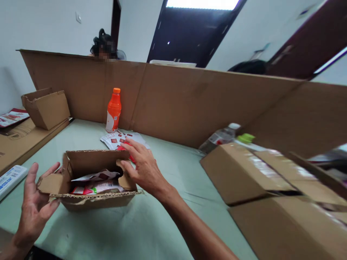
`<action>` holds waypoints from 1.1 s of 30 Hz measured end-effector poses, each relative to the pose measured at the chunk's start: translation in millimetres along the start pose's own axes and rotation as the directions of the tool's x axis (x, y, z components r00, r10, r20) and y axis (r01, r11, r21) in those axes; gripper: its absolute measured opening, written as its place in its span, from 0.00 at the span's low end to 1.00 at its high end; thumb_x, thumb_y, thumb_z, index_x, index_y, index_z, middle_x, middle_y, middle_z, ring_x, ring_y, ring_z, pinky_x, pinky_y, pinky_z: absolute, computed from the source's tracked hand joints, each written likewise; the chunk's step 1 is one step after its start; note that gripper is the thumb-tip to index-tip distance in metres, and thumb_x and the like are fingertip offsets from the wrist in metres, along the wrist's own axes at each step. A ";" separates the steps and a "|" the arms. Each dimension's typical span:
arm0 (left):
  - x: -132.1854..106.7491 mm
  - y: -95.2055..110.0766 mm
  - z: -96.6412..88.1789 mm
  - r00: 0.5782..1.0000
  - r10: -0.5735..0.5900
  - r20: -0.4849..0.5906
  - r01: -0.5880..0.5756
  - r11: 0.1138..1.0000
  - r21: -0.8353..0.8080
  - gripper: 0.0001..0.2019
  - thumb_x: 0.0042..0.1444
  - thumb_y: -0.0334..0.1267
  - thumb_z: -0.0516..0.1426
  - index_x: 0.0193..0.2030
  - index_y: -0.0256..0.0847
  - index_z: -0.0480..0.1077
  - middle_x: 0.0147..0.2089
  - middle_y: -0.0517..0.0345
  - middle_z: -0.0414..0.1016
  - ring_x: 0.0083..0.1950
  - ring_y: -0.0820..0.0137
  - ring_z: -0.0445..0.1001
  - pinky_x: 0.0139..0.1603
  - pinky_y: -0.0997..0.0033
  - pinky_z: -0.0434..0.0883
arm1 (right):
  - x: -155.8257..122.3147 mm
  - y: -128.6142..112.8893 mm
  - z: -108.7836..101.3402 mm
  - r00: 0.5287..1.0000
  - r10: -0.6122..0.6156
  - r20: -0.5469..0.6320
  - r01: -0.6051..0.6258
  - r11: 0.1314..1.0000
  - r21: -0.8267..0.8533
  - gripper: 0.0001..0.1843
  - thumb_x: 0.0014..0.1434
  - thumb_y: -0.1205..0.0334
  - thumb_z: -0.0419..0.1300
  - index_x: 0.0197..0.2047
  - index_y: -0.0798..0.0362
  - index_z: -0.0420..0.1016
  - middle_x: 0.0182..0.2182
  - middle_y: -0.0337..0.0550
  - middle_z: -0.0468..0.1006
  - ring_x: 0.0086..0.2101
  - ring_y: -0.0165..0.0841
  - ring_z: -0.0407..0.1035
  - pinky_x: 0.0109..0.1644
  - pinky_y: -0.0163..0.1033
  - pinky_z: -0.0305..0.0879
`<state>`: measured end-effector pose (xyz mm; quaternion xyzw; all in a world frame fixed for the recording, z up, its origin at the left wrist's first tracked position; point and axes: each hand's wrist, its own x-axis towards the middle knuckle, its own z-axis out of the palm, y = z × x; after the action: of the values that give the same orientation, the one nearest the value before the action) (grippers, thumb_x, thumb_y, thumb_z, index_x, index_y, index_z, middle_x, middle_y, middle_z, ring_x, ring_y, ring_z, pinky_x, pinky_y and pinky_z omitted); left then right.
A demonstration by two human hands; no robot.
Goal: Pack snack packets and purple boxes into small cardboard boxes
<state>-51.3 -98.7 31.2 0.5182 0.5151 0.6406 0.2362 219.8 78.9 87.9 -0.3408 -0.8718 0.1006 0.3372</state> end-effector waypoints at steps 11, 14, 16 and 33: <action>22.4 10.2 -4.5 0.958 0.088 0.273 -0.195 0.899 0.392 0.29 0.70 0.42 0.54 0.75 0.60 0.53 0.71 0.54 0.67 0.70 0.58 0.68 0.70 0.54 0.67 | 33.5 10.2 3.3 0.947 0.228 0.225 -0.274 0.940 0.201 0.16 0.65 0.53 0.57 0.47 0.50 0.83 0.42 0.45 0.86 0.41 0.40 0.79 0.47 0.44 0.73; 25.5 11.2 -2.8 0.969 0.126 0.212 -0.212 0.865 0.454 0.26 0.70 0.41 0.55 0.73 0.58 0.57 0.71 0.55 0.65 0.69 0.59 0.68 0.70 0.57 0.67 | 8.5 11.5 -12.0 0.936 0.129 0.329 -0.262 0.878 0.401 0.26 0.68 0.41 0.53 0.52 0.49 0.83 0.53 0.48 0.83 0.53 0.44 0.76 0.57 0.49 0.72; 25.5 10.3 2.2 0.964 0.168 0.206 -0.249 0.842 0.478 0.23 0.70 0.39 0.55 0.70 0.55 0.61 0.72 0.54 0.62 0.71 0.58 0.65 0.70 0.56 0.66 | -11.6 13.1 -20.8 0.932 0.076 0.353 -0.242 0.857 0.456 0.30 0.68 0.36 0.52 0.60 0.44 0.78 0.62 0.47 0.77 0.61 0.47 0.69 0.65 0.54 0.66; 28.4 6.7 9.3 0.976 0.216 -0.033 -0.167 0.835 0.524 0.24 0.66 0.36 0.59 0.67 0.48 0.63 0.62 0.51 0.71 0.55 0.61 0.76 0.57 0.59 0.76 | -33.8 9.4 -11.7 0.953 -0.059 0.298 -0.036 0.953 0.302 0.31 0.67 0.41 0.59 0.70 0.38 0.66 0.69 0.48 0.67 0.68 0.48 0.60 0.68 0.61 0.62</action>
<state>-51.3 -73.5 48.6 0.5819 0.6240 0.5216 -0.0011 250.7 62.9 75.3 -0.2602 -0.8893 0.2825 0.2481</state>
